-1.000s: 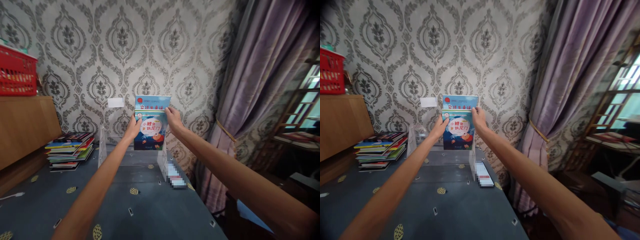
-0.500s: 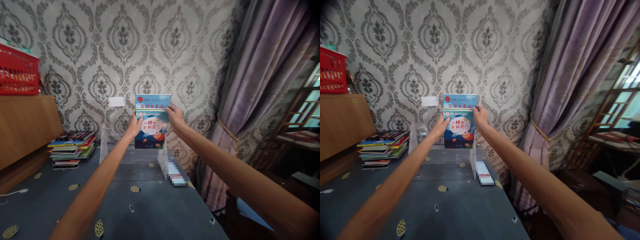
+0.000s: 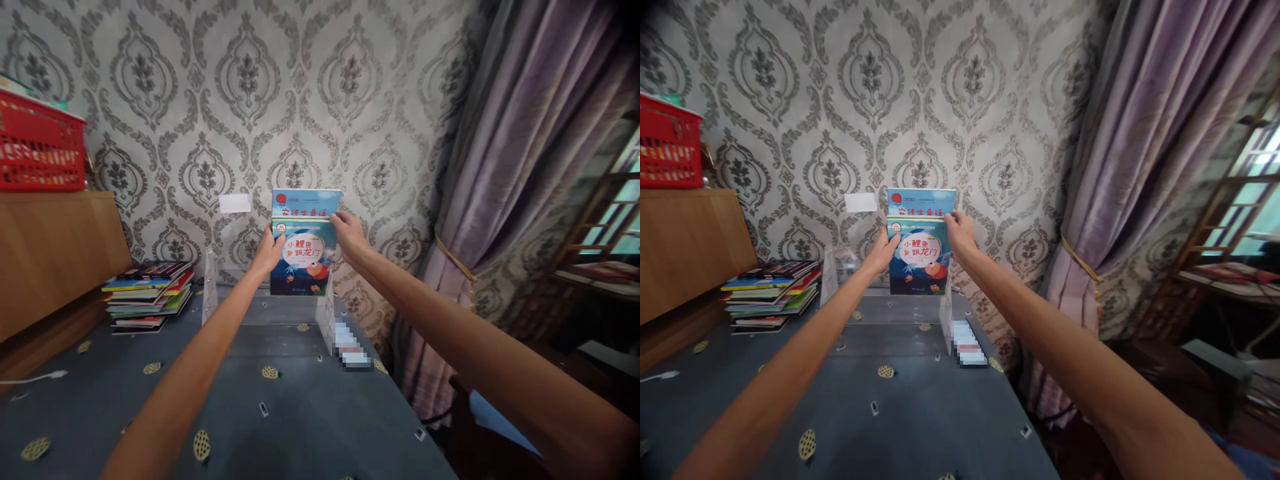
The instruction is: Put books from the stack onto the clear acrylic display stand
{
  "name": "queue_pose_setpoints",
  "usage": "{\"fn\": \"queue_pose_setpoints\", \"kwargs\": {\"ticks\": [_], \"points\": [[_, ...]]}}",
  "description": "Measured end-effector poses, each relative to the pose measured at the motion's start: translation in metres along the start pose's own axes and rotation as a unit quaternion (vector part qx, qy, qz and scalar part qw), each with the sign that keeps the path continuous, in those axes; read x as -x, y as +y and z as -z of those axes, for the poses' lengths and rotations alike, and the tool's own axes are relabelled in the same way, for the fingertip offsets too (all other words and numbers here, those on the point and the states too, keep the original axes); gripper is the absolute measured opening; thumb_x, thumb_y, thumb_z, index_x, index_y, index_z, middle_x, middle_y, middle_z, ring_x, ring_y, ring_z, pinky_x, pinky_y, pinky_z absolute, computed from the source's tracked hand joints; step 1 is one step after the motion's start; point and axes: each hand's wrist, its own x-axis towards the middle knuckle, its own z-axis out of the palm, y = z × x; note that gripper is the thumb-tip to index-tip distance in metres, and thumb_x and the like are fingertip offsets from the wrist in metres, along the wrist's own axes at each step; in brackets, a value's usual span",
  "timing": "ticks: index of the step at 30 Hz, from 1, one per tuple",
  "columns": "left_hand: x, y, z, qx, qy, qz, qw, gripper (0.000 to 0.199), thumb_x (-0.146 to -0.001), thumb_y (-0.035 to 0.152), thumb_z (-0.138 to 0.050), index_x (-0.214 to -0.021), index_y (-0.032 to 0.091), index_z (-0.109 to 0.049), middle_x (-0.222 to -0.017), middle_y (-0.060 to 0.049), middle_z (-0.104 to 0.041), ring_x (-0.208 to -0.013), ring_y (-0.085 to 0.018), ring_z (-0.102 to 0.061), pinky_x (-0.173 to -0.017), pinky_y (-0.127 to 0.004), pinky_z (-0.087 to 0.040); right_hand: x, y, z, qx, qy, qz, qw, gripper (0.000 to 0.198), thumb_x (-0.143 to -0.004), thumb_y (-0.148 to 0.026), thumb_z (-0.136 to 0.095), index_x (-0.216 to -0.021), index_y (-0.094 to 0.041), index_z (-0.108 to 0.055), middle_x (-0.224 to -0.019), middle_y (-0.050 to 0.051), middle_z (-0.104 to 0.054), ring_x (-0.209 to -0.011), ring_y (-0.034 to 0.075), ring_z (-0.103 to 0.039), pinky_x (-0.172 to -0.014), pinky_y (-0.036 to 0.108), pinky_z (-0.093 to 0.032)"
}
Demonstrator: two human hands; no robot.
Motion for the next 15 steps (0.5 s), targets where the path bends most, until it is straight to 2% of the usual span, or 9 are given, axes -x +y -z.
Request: {"fn": "queue_pose_setpoints", "kwargs": {"ticks": [4, 9, 13, 15], "points": [[0.005, -0.005, 0.003, 0.006, -0.002, 0.006, 1.000, 0.050, -0.092, 0.027, -0.052, -0.139, 0.011, -0.044, -0.142, -0.019, -0.056, -0.134, -0.029, -0.052, -0.115, -0.044, -0.037, 0.008, -0.005, 0.001, -0.026, 0.004, -0.030, 0.999, 0.036, -0.079, -0.055, -0.055, -0.087, -0.021, -0.065, -0.091, 0.005, -0.070, -0.091, 0.026, -0.062, -0.083, 0.042, -0.051], [0.038, -0.019, 0.015, -0.005, 0.018, 0.027, 0.999, 0.057, -0.094, 0.029, -0.051, -0.146, 0.010, -0.038, -0.158, -0.022, -0.038, -0.148, -0.029, -0.035, -0.122, -0.044, -0.027, 0.031, -0.002, 0.008, -0.054, 0.054, -0.094, 0.993, 0.046, -0.078, -0.057, -0.061, -0.109, -0.022, -0.063, -0.116, 0.010, -0.068, -0.111, 0.029, -0.061, -0.094, 0.048, -0.049], [0.089, -0.031, 0.038, -0.057, 0.014, -0.015, 0.998, 0.051, -0.096, 0.031, -0.047, -0.142, 0.011, -0.042, -0.151, -0.022, -0.047, -0.143, -0.029, -0.043, -0.118, -0.046, -0.034, 0.078, -0.001, 0.011, -0.037, 0.058, -0.066, 0.995, 0.049, -0.080, -0.053, -0.062, -0.119, -0.022, -0.059, -0.120, 0.012, -0.067, -0.114, 0.031, -0.062, -0.096, 0.050, -0.050], [0.115, -0.036, 0.053, -0.077, 0.022, -0.028, 0.996, 0.045, -0.097, 0.031, -0.045, -0.138, 0.014, -0.046, -0.145, -0.019, -0.053, -0.137, -0.027, -0.049, -0.113, -0.044, -0.039, 0.115, -0.004, 0.010, -0.027, 0.028, -0.033, 0.999, 0.048, -0.083, -0.050, -0.062, -0.122, -0.024, -0.057, -0.122, 0.013, -0.066, -0.116, 0.030, -0.062, -0.100, 0.051, -0.049]]}}
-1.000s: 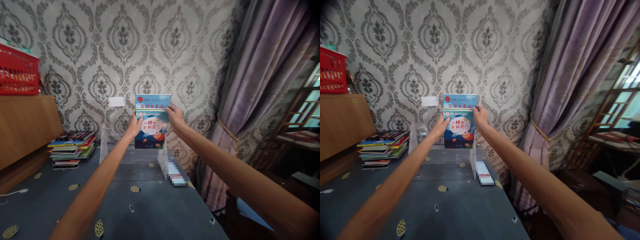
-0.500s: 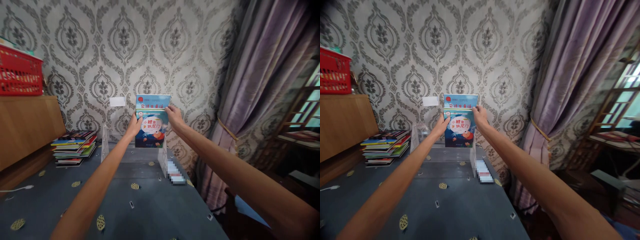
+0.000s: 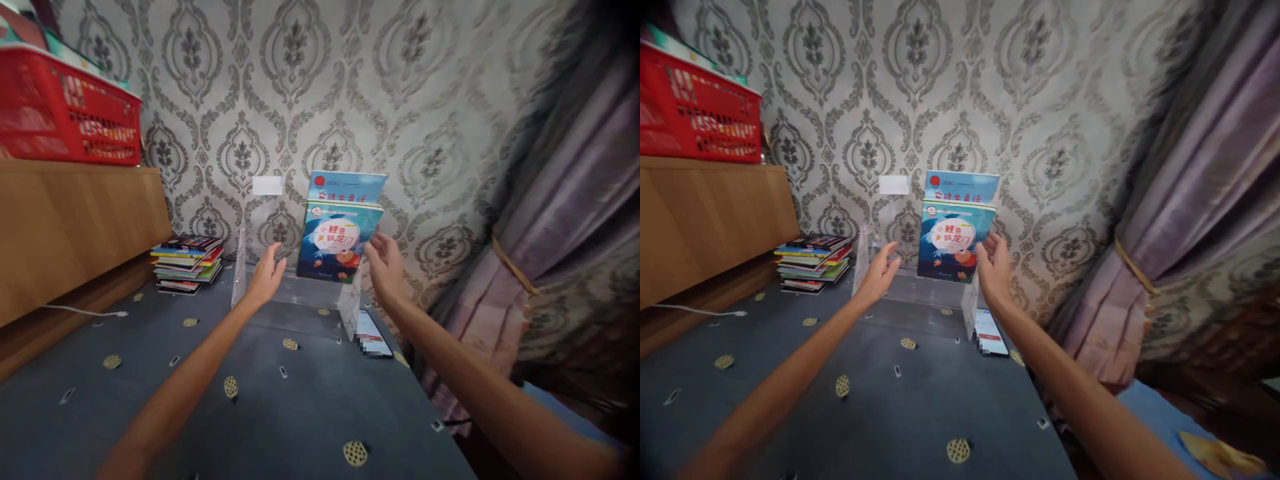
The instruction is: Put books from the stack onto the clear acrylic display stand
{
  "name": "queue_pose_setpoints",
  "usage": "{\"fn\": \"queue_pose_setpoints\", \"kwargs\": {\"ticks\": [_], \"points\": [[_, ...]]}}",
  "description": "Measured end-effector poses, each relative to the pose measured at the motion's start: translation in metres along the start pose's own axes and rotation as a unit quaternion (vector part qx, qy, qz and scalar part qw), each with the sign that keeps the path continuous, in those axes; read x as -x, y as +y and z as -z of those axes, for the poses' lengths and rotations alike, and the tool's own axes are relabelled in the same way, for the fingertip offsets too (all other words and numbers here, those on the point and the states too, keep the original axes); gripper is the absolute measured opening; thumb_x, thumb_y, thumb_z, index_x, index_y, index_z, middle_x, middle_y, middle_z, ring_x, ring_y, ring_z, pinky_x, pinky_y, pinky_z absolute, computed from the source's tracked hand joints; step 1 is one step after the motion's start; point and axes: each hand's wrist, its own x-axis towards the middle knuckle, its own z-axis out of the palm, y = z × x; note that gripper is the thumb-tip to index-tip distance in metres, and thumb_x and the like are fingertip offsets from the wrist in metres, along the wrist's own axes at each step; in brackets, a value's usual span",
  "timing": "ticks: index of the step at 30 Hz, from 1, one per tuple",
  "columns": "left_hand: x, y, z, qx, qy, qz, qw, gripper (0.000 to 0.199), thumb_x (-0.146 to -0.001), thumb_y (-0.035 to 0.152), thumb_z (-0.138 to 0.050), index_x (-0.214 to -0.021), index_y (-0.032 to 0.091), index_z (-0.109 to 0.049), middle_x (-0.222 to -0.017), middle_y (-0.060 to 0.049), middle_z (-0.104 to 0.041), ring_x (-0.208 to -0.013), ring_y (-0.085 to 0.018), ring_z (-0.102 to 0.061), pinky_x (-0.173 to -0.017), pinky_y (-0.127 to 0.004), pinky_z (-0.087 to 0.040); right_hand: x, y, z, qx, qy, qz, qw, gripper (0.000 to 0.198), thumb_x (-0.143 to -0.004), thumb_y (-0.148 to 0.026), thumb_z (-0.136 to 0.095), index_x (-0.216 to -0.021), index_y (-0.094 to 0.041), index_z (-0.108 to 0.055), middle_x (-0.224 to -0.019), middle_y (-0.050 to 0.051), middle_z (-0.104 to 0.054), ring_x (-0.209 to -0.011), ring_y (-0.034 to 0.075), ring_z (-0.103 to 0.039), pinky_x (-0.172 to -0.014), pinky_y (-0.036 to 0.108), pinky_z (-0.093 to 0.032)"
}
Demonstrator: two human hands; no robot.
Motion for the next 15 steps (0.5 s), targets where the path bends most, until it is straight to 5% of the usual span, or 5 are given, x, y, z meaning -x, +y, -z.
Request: {"fn": "queue_pose_setpoints", "kwargs": {"ticks": [5, 8, 15], "points": [[0.047, -0.026, 0.042, -0.067, 0.058, -0.008, 0.996, 0.032, -0.097, 0.027, -0.041, -0.124, 0.017, -0.055, -0.125, -0.014, -0.065, -0.117, -0.024, -0.062, -0.102, -0.040, -0.048, 0.112, -0.001, -0.008, 0.061, -0.103, 0.051, 0.992, 0.037, -0.093, -0.045, -0.053, -0.123, -0.025, -0.060, -0.125, 0.012, -0.065, -0.118, 0.030, -0.060, -0.104, 0.054, -0.046], [0.061, -0.055, 0.070, -0.172, 0.065, -0.004, 0.983, 0.028, -0.097, 0.023, -0.039, -0.117, 0.019, -0.057, -0.116, -0.011, -0.068, -0.109, -0.022, -0.064, -0.098, -0.036, -0.050, 0.174, 0.002, -0.021, 0.061, -0.204, 0.019, 0.977, 0.030, -0.095, -0.040, -0.050, -0.119, -0.027, -0.062, -0.118, 0.010, -0.068, -0.114, 0.028, -0.063, -0.102, 0.051, -0.050], [0.041, -0.138, 0.131, -0.372, 0.084, 0.114, 0.917, 0.027, -0.092, 0.017, -0.039, -0.108, 0.014, -0.061, -0.113, -0.017, -0.066, -0.114, -0.029, -0.060, -0.102, -0.045, -0.047, 0.262, 0.002, -0.048, 0.028, -0.402, -0.024, 0.915, 0.031, -0.099, -0.031, -0.045, -0.123, -0.024, -0.063, -0.123, 0.010, -0.069, -0.115, 0.024, -0.065, -0.103, 0.042, -0.052]]}}
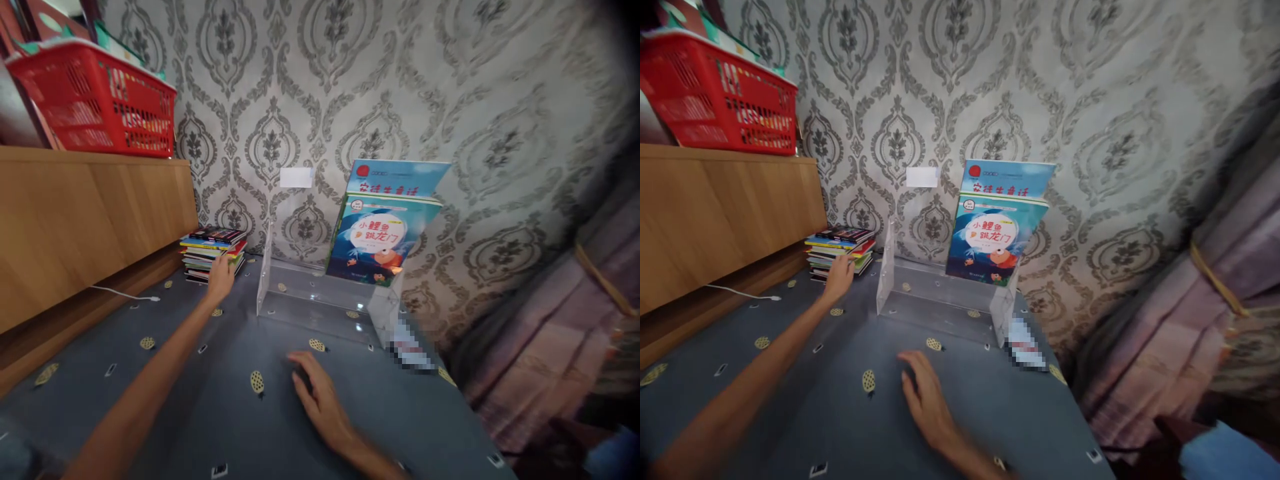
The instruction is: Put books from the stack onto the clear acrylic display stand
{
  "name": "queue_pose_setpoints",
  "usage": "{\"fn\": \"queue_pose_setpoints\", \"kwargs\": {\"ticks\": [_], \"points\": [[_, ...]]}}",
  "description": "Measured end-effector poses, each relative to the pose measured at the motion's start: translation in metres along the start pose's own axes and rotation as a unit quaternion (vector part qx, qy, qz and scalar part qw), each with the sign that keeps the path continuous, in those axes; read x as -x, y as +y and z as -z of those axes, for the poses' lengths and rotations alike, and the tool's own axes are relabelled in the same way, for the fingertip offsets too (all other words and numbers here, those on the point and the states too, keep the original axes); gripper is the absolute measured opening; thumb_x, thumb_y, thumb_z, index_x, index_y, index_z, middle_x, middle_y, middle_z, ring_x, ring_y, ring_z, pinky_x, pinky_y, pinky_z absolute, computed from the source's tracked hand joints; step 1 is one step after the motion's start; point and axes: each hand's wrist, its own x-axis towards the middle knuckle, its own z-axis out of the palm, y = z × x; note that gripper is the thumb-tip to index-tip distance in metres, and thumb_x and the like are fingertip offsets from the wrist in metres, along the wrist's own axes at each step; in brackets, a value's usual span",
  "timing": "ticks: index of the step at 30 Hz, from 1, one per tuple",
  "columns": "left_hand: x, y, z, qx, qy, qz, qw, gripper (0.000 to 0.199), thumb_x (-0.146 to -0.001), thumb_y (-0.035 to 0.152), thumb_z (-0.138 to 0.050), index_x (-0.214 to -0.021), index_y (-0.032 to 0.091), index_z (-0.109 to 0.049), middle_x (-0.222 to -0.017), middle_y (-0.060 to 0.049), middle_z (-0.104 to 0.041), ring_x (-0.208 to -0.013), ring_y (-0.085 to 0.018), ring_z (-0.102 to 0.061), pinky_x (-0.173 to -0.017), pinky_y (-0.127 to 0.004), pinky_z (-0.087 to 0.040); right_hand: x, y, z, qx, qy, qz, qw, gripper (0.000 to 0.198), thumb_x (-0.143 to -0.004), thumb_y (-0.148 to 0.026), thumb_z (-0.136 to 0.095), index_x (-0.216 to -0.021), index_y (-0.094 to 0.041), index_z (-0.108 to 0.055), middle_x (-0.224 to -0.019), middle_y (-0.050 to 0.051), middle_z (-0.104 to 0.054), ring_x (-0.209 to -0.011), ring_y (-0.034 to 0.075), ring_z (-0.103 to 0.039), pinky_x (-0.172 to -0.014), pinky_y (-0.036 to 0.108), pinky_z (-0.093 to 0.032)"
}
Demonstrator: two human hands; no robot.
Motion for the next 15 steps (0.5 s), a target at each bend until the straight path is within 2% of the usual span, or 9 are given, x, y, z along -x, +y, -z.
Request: {"fn": "queue_pose_setpoints", "kwargs": {"ticks": [3, 6, 10, 13, 15], "points": [[-0.027, -0.028, -0.007, -0.058, -0.010, 0.035, 0.998, 0.032, -0.092, 0.020, -0.042, -0.117, 0.010, -0.061, -0.125, -0.023, -0.063, -0.126, -0.035, -0.054, -0.106, -0.051, -0.043, 0.004, 0.006, -0.010, -0.008, -0.022, -0.017, 1.000, 0.030, -0.099, -0.033, -0.046, -0.120, -0.024, -0.066, -0.120, 0.011, -0.070, -0.116, 0.025, -0.066, -0.102, 0.042, -0.053], [-0.052, -0.044, -0.016, -0.098, -0.028, 0.032, 0.994, 0.042, -0.093, 0.025, -0.045, -0.130, 0.009, -0.056, -0.144, -0.024, -0.053, -0.141, -0.037, -0.040, -0.114, -0.057, -0.033, 0.004, 0.011, -0.010, -0.008, -0.025, -0.036, 0.999, 0.029, -0.099, -0.034, -0.047, -0.115, -0.024, -0.068, -0.117, 0.011, -0.072, -0.116, 0.026, -0.066, -0.101, 0.043, -0.053], [-0.080, -0.048, -0.035, -0.132, -0.066, 0.002, 0.989, 0.053, -0.096, 0.033, -0.043, -0.143, 0.010, -0.046, -0.155, -0.021, -0.043, -0.149, -0.036, -0.027, -0.117, -0.064, -0.023, 0.002, 0.008, -0.004, -0.013, -0.056, -0.023, 0.998, 0.028, -0.100, -0.031, -0.044, -0.111, -0.024, -0.068, -0.120, 0.011, -0.070, -0.118, 0.023, -0.065, -0.102, 0.037, -0.053], [-0.098, -0.046, -0.046, -0.195, -0.118, -0.018, 0.974, 0.057, -0.098, 0.040, -0.040, -0.146, 0.009, -0.044, -0.156, -0.022, -0.041, -0.150, -0.036, -0.026, -0.116, -0.067, -0.023, 0.000, 0.005, -0.001, -0.018, -0.067, -0.021, 0.997, 0.027, -0.100, -0.029, -0.044, -0.110, -0.024, -0.068, -0.119, 0.012, -0.070, -0.114, 0.022, -0.067, -0.100, 0.035, -0.054], [-0.106, -0.045, -0.048, -0.227, -0.141, -0.025, 0.963, 0.056, -0.099, 0.043, -0.039, -0.143, 0.010, -0.047, -0.153, -0.023, -0.045, -0.148, -0.036, -0.029, -0.114, -0.069, -0.024, 0.000, 0.005, 0.000, -0.019, -0.071, -0.025, 0.997, 0.026, -0.100, -0.027, -0.044, -0.109, -0.024, -0.068, -0.119, 0.012, -0.070, -0.114, 0.022, -0.067, -0.099, 0.034, -0.054]]}}
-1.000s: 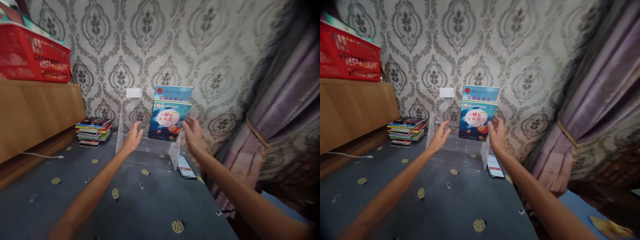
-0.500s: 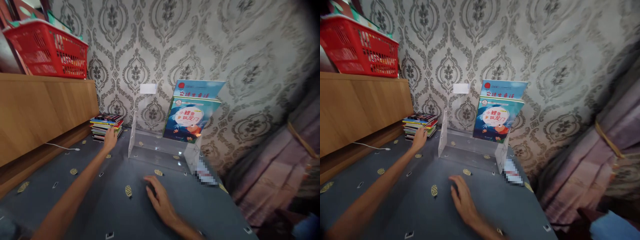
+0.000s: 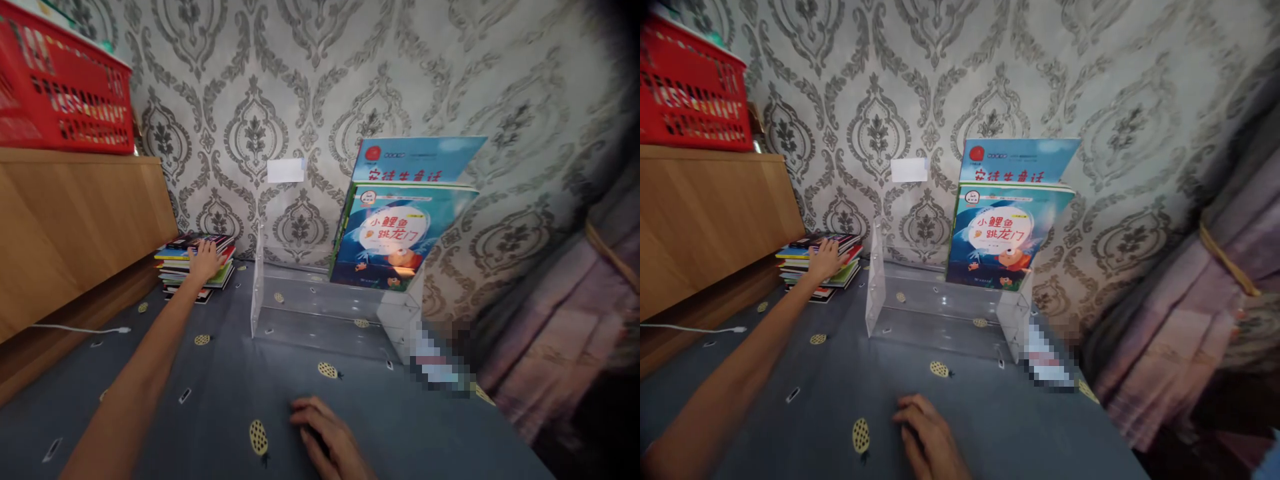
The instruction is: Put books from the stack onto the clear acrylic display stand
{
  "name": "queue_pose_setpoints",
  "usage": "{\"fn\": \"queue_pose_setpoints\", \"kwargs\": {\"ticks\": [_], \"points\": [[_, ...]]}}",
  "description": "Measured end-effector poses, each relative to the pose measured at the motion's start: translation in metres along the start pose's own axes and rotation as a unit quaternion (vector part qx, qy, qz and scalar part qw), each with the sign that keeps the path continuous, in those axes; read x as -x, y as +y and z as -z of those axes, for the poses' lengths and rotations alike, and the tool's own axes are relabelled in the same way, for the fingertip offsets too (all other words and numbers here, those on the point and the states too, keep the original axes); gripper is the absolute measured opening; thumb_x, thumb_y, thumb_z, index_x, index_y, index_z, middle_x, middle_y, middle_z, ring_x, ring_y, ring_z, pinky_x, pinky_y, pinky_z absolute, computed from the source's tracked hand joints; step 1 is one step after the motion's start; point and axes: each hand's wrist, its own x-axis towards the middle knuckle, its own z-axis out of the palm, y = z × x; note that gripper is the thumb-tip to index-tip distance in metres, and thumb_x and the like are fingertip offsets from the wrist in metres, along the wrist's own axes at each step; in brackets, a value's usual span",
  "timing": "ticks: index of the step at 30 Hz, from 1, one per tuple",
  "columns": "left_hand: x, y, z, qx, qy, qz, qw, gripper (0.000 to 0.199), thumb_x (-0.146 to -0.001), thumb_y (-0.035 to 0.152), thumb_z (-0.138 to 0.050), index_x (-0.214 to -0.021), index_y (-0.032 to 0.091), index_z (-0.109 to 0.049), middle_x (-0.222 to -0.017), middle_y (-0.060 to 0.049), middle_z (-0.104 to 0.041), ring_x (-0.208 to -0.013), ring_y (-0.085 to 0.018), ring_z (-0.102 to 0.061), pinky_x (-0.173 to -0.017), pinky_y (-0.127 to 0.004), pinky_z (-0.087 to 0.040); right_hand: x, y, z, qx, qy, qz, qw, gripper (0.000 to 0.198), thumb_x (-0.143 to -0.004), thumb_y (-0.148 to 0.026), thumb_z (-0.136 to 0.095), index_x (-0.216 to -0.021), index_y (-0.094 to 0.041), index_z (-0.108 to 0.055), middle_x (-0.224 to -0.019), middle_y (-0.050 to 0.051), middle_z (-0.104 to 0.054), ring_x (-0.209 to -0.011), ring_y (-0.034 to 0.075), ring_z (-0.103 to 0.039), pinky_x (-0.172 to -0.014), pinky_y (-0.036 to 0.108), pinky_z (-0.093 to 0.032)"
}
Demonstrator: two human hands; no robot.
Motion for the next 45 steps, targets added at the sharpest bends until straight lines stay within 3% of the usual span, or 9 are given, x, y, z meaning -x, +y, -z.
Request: {"fn": "queue_pose_setpoints", "kwargs": {"ticks": [5, 8, 17, 25, 36, 45], "points": [[0.001, -0.003, 0.010, -0.043, -0.006, -0.022, 0.999, 0.052, -0.100, 0.046, -0.036, -0.128, 0.007, -0.056, -0.136, -0.027, -0.058, -0.131, -0.038, -0.051, -0.107, -0.073, -0.029, 0.000, 0.003, 0.001, 0.009, -0.004, 0.004, 1.000, 0.026, -0.101, -0.029, -0.044, -0.109, -0.024, -0.068, -0.120, 0.012, -0.069, -0.116, 0.021, -0.066, -0.099, 0.033, -0.054], [0.009, -0.011, 0.019, -0.053, 0.000, -0.036, 0.998, 0.053, -0.100, 0.049, -0.036, -0.122, 0.007, -0.058, -0.130, -0.027, -0.063, -0.124, -0.039, -0.056, -0.105, -0.073, -0.030, -0.001, 0.001, 0.001, 0.004, -0.013, -0.004, 1.000, 0.029, -0.102, -0.030, -0.041, -0.107, -0.023, -0.068, -0.121, 0.012, -0.068, -0.116, 0.021, -0.065, -0.099, 0.034, -0.054], [0.014, -0.044, 0.037, -0.101, -0.061, -0.091, 0.989, 0.041, -0.099, 0.042, -0.041, -0.123, 0.015, -0.061, -0.132, -0.020, -0.064, -0.123, -0.035, -0.059, -0.101, -0.056, -0.042, -0.005, -0.016, 0.005, 0.009, -0.036, -0.035, 0.999, 0.029, -0.101, -0.029, -0.040, -0.105, -0.022, -0.067, -0.124, 0.013, -0.066, -0.117, 0.023, -0.064, -0.101, 0.039, -0.052], [0.014, -0.052, 0.051, -0.141, -0.093, -0.128, 0.977, 0.035, -0.097, 0.033, -0.047, -0.124, 0.015, -0.062, -0.129, -0.017, -0.067, -0.118, -0.031, -0.064, -0.096, -0.040, -0.049, -0.004, -0.015, 0.004, 0.017, -0.047, -0.022, 0.998, 0.028, -0.101, -0.027, -0.039, -0.105, -0.021, -0.066, -0.124, 0.013, -0.065, -0.119, 0.022, -0.062, -0.103, 0.040, -0.051], [0.029, -0.050, 0.066, -0.170, -0.085, -0.137, 0.972, 0.033, -0.098, 0.033, -0.043, -0.116, 0.016, -0.064, -0.118, -0.016, -0.072, -0.111, -0.030, -0.067, -0.092, -0.038, -0.051, -0.004, -0.012, 0.002, 0.023, -0.024, 0.008, 0.999, 0.026, -0.100, -0.024, -0.042, -0.103, -0.022, -0.068, -0.120, 0.012, -0.066, -0.116, 0.023, -0.064, -0.099, 0.040, -0.054], [0.066, -0.050, 0.081, -0.169, -0.091, -0.155, 0.969, 0.034, -0.091, 0.007, -0.036, -0.114, 0.010, -0.060, -0.116, -0.022, -0.069, -0.108, -0.031, -0.068, -0.089, -0.040, -0.053, -0.005, -0.010, 0.001, 0.039, -0.029, 0.022, 0.999, 0.027, -0.100, -0.024, -0.042, -0.103, -0.022, -0.068, -0.120, 0.012, -0.066, -0.115, 0.022, -0.064, -0.099, 0.040, -0.053]]}}
